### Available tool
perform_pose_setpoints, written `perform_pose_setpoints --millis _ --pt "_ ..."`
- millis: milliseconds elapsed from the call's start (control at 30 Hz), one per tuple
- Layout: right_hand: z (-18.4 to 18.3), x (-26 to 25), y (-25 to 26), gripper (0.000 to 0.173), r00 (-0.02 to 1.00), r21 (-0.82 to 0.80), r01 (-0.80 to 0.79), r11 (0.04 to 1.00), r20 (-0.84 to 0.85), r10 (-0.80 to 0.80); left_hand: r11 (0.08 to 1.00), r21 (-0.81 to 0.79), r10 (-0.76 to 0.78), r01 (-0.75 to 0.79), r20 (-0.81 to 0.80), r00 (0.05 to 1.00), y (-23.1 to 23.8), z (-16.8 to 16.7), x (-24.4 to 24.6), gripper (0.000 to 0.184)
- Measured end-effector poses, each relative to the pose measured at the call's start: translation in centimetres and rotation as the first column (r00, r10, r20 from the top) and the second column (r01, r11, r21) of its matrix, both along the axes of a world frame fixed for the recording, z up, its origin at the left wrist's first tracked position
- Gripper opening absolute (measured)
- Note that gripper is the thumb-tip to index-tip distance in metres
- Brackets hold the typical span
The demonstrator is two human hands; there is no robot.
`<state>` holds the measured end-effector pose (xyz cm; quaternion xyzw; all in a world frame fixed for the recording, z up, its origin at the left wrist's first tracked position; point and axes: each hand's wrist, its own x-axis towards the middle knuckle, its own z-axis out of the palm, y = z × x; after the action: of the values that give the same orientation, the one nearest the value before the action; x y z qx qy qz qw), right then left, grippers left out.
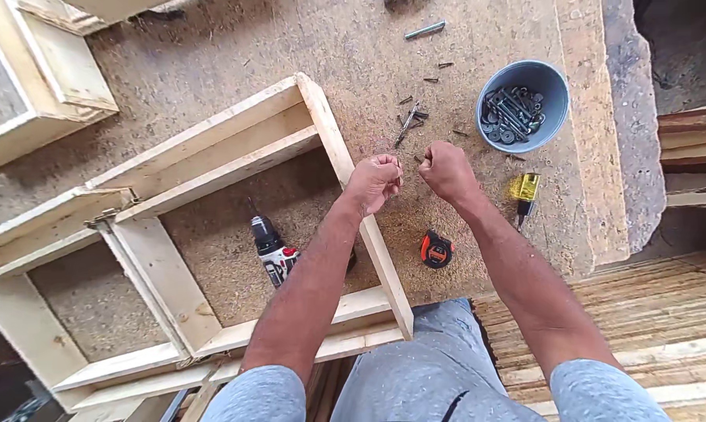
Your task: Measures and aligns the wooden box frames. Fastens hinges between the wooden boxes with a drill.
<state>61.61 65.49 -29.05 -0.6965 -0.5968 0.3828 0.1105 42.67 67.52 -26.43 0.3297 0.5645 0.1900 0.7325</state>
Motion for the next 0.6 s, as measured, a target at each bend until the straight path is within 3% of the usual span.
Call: perform_pose_setpoints --millis 33,100,167,200,300,367,433,500,600 --pt "-0.2 -0.6 0.3 0.017 0.996 -0.008 -0.066 0.998 0.051 0.066 0.992 -0.091 0.109 -0.088 0.269 0.957 -1.1 0.0 -0.6 0.011" --pt "-0.2 -1.9 0.8 0.022 0.967 -0.077 -0.18 0.981 0.171 0.19 0.965 -0.225 0.247 -0.133 0.619 0.745 -3.1 -0.4 -1.5 0.005" --pt "1.1 -3.0 1.2 0.016 0.931 -0.156 -0.238 0.959 0.245 0.271 0.941 -0.293 0.336 -0.171 0.743 0.578 -4.6 -0.7 -1.6 0.005" --pt "1.6 -3.5 1.3 0.011 0.917 -0.181 -0.262 0.948 0.26 0.303 0.934 -0.296 0.357 -0.201 0.754 0.552 -5.2 -0.8 -1.6 0.007" --pt "1.9 -4.6 1.6 0.006 0.897 -0.24 -0.278 0.93 0.282 0.341 0.936 -0.214 0.348 -0.28 0.681 0.644 -5.8 -1.1 -1.6 0.013" --pt "1.7 -4.6 1.8 0.01 0.905 -0.24 -0.265 0.934 0.273 0.327 0.926 -0.153 0.372 -0.346 0.529 0.762 -5.9 -1.2 -1.4 0.019" --pt "2.1 -3.7 1.7 0.019 0.958 -0.208 -0.216 0.954 0.142 0.248 0.887 -0.141 0.463 -0.441 0.292 0.837 -5.5 -0.7 -0.4 0.027" --pt "3.4 -3.0 0.9 0.023 0.984 -0.196 -0.179 0.964 -0.046 0.173 0.826 -0.203 0.552 -0.525 0.112 0.826 -4.9 -0.6 1.0 0.038" --pt "5.5 -3.1 -0.1 0.022 0.961 -0.165 -0.235 0.958 -0.186 0.204 0.759 -0.348 0.624 -0.55 0.15 0.767 -4.3 -1.4 2.4 0.047"
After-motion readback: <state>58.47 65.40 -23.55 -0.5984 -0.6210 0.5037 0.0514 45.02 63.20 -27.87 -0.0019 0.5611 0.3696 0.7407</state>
